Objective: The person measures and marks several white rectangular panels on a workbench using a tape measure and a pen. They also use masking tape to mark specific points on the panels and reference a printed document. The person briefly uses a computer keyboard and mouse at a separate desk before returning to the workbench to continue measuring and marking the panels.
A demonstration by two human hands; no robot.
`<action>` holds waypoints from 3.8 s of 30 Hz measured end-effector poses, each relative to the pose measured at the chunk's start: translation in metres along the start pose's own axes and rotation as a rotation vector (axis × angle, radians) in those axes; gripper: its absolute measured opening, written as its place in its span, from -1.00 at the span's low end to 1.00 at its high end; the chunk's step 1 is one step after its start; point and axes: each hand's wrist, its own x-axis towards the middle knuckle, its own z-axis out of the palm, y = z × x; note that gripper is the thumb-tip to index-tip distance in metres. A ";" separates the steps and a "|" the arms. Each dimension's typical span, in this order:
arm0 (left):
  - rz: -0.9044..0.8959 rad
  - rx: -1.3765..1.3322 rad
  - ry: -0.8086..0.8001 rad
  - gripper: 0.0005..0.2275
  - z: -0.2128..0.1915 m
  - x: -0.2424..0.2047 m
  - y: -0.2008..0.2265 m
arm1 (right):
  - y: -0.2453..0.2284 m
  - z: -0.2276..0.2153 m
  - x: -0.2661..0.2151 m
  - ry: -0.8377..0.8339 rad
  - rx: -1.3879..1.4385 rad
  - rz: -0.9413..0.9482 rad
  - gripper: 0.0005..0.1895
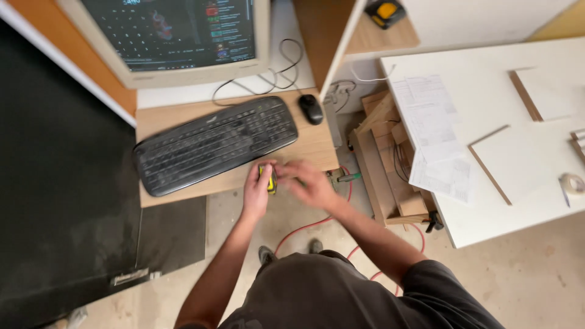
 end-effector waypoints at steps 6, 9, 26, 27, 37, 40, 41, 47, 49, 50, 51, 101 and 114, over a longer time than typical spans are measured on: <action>-0.253 -0.309 -0.162 -0.62 0.092 -0.086 -0.006 | -0.018 -0.041 -0.094 0.065 -0.147 0.086 -0.41; -0.443 -0.281 -0.174 -0.62 0.120 -0.110 -0.040 | -0.024 -0.070 -0.144 0.162 -0.145 0.188 -0.40; -0.048 -0.111 0.198 -0.70 0.043 -0.096 -0.039 | 0.066 -0.055 -0.017 -0.078 -0.203 -0.190 -0.68; 0.009 -0.088 0.203 -0.72 0.034 -0.087 -0.024 | 0.068 -0.041 0.007 -0.143 -0.240 -0.233 -0.59; -0.020 -0.080 0.238 -0.71 -0.015 -0.028 0.003 | 0.079 0.046 0.109 -0.582 -0.393 -0.047 -0.01; -0.031 -0.108 0.211 -0.75 -0.020 -0.022 -0.003 | 0.092 0.054 0.106 -0.523 -0.412 -0.087 0.06; -0.057 -0.111 0.202 -0.76 -0.020 -0.022 0.000 | 0.094 0.055 0.105 -0.494 -0.407 -0.102 0.07; -0.111 -0.101 0.154 -0.77 -0.016 -0.022 0.022 | 0.105 0.041 0.101 -0.451 -0.455 -0.112 0.16; -0.111 -0.098 0.137 -0.76 -0.015 -0.016 0.029 | 0.105 0.025 0.099 -0.413 -0.444 -0.104 0.16; -0.090 -0.072 0.120 -0.75 -0.014 -0.013 0.034 | 0.107 0.016 0.095 -0.335 -0.454 -0.107 0.11; -0.069 -0.047 0.103 -0.75 -0.012 -0.011 0.038 | 0.109 0.008 0.091 -0.258 -0.463 -0.110 0.05; 0.046 0.069 0.119 -0.79 -0.016 0.000 0.034 | 0.142 -0.005 0.052 0.014 -0.537 -0.242 -0.39; 0.005 -0.010 0.124 -0.69 -0.004 -0.015 0.012 | 0.067 -0.026 -0.011 0.091 -0.320 0.031 -0.53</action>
